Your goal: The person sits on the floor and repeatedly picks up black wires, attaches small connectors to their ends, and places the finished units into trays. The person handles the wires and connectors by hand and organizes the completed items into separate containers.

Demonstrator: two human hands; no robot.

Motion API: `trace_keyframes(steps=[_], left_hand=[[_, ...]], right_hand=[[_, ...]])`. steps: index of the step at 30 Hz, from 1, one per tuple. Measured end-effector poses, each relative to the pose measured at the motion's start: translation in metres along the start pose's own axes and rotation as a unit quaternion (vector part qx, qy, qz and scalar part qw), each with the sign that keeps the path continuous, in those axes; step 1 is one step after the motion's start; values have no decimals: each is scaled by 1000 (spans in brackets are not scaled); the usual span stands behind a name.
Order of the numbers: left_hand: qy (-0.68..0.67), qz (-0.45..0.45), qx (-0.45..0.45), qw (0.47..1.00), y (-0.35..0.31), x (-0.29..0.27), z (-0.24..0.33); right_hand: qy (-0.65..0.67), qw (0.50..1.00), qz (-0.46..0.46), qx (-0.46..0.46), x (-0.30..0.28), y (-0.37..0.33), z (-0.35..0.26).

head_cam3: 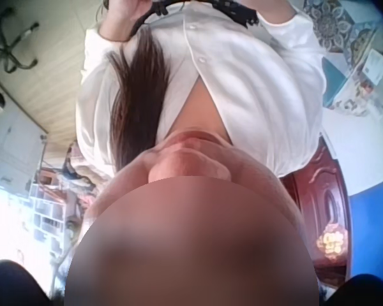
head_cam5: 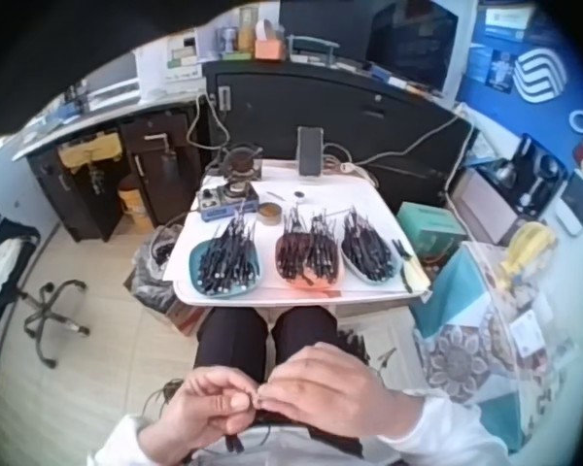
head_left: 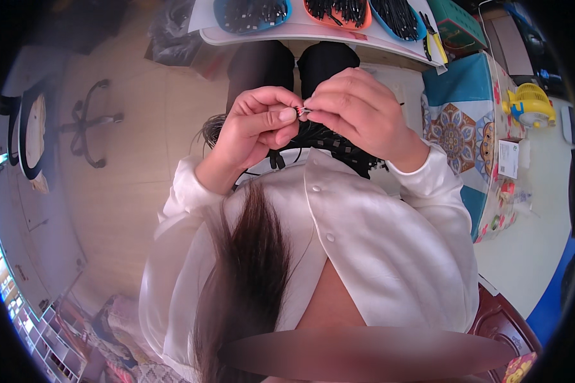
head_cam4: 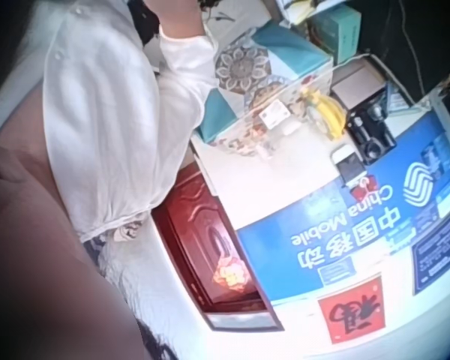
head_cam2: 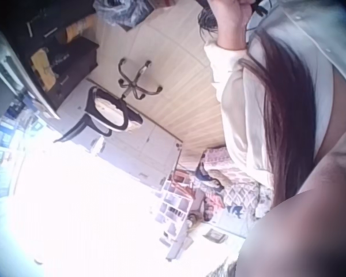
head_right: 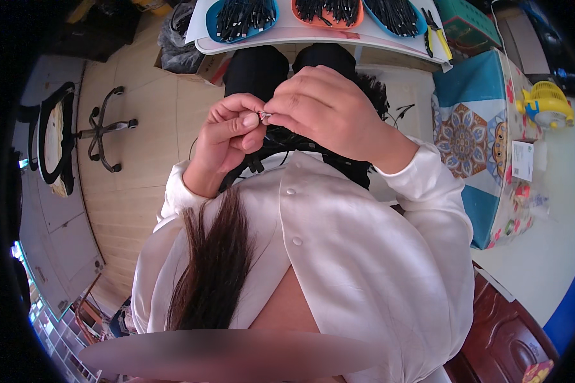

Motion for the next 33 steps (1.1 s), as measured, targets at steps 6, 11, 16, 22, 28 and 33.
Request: trace_keyframes(steps=[6,11,16,22,28,33], left_hand=[[141,-21,71,987,0,5,4],[330,-63,182,924,-1,9,15],[94,-26,79,992,5,4,6],[25,-23,-1,999,8,-3,3],[87,-1,31,996,6,5,1],[268,-16,104,958,-1,14,12]], right_hand=[[196,945,-79,251,-3,-9,1],[492,655,-92,566,3,-19,-1],[215,923,-26,319,-4,-15,-3],[-94,992,35,-80,-1,-12,-2],[-31,999,-8,5,1,-10,-2],[338,804,-119,475,-7,-14,-2]])
Point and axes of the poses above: each hand's wrist, its own y-axis towards the middle knuckle, its own x-axis out of the palm, z = x × y, the point moved 1 cm from there along y, towards the middle knuckle, and after that the axes turned 9 degrees about z, right-handed, at the moved point
